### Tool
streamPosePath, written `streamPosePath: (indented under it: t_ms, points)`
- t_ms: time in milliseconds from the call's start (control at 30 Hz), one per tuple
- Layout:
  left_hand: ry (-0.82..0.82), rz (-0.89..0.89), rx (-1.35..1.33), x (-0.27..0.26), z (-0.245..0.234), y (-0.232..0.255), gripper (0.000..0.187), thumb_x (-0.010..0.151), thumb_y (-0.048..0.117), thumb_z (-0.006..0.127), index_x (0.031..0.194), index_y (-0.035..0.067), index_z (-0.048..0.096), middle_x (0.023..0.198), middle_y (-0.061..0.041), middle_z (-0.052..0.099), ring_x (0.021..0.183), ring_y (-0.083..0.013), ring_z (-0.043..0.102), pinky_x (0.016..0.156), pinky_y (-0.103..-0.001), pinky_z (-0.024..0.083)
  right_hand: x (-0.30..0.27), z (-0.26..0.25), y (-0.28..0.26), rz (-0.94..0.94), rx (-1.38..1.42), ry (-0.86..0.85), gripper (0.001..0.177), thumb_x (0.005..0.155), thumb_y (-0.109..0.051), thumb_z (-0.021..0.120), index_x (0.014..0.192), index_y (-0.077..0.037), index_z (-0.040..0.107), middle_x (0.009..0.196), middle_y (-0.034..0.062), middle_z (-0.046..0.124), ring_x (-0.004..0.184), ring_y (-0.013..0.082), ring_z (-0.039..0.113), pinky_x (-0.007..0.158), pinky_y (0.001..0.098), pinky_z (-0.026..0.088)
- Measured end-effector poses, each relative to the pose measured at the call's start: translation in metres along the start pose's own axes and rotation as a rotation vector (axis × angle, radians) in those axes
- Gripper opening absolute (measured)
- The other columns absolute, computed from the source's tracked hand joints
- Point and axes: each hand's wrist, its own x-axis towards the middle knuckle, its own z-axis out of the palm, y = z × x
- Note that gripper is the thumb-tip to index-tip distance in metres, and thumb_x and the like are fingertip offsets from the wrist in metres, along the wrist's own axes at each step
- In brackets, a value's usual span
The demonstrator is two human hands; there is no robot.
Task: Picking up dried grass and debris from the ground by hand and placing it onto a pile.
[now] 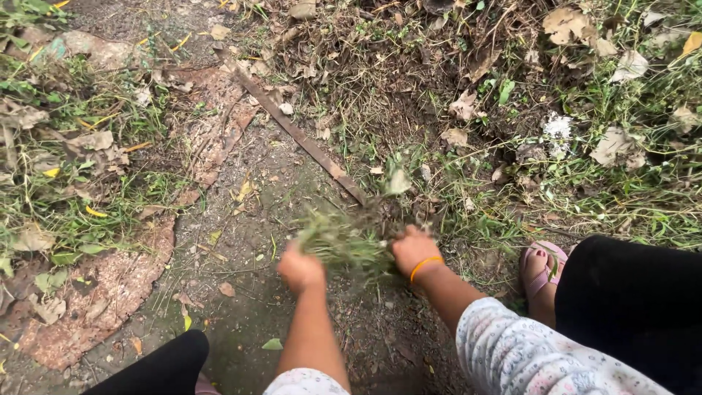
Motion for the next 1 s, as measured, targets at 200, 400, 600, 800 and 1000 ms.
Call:
streamPosePath:
  t_ms: [200,400,600,800,1000]
  points:
    - [0.155,-0.242,-0.095,0.053,-0.022,-0.073,0.029,0.078,0.016,0.085,0.106,0.014,0.079,0.095,-0.021,0.075,0.089,-0.0379,0.074,0.075,-0.049,0.059,0.013,0.029,0.057,0.073,-0.185,-0.218,0.027,0.096,-0.013,0.05,0.105,-0.011,0.075,0.12,0.0133,0.074,0.117,0.0268,0.067,0.113,0.0407,0.046]
    - [0.284,-0.202,0.033,0.049,-0.064,-0.086,0.028,0.08,0.014,0.085,0.106,0.011,0.078,0.093,-0.023,0.075,0.082,-0.0408,0.072,0.072,-0.05,0.057,-0.002,-0.085,-0.02,0.386,0.012,-0.13,0.03,0.095,-0.016,0.051,0.12,-0.014,0.067,0.136,0.0115,0.06,0.124,0.0338,0.059,0.097,0.045,0.056]
    - [0.35,-0.031,-0.142,0.024,-0.084,-0.081,0.023,0.083,0.007,0.078,0.105,0.012,0.079,0.096,-0.02,0.076,0.083,-0.0386,0.073,0.077,-0.05,0.056,0.026,-0.089,-0.104,0.06,-0.148,0.102,0.065,0.079,-0.024,0.057,0.143,-0.013,0.05,0.151,0.0139,0.038,0.135,0.0329,0.042,0.103,0.0573,0.041]
    - [0.334,0.259,0.122,0.018,-0.052,-0.119,0.042,0.076,0.0,0.073,0.117,0.009,0.073,0.127,-0.022,0.067,0.117,-0.0408,0.065,0.098,-0.048,0.054,0.079,-0.042,-0.152,-0.033,-0.232,0.091,0.055,0.098,-0.023,0.042,0.152,-0.011,0.042,0.164,0.0114,0.031,0.149,0.0327,0.03,0.107,0.0642,0.036]
    - [-0.338,-0.115,0.09,-0.025,-0.116,-0.052,0.07,0.085,0.024,0.078,0.145,0.011,0.046,0.159,-0.01,0.037,0.127,-0.039,0.058,0.104,-0.049,0.051,0.09,-0.088,-0.173,0.049,-0.026,-0.395,0.104,0.083,-0.029,0.081,0.164,-0.03,0.016,0.173,0.0078,-0.001,0.156,0.0484,0.0,0.122,0.0626,0.02]
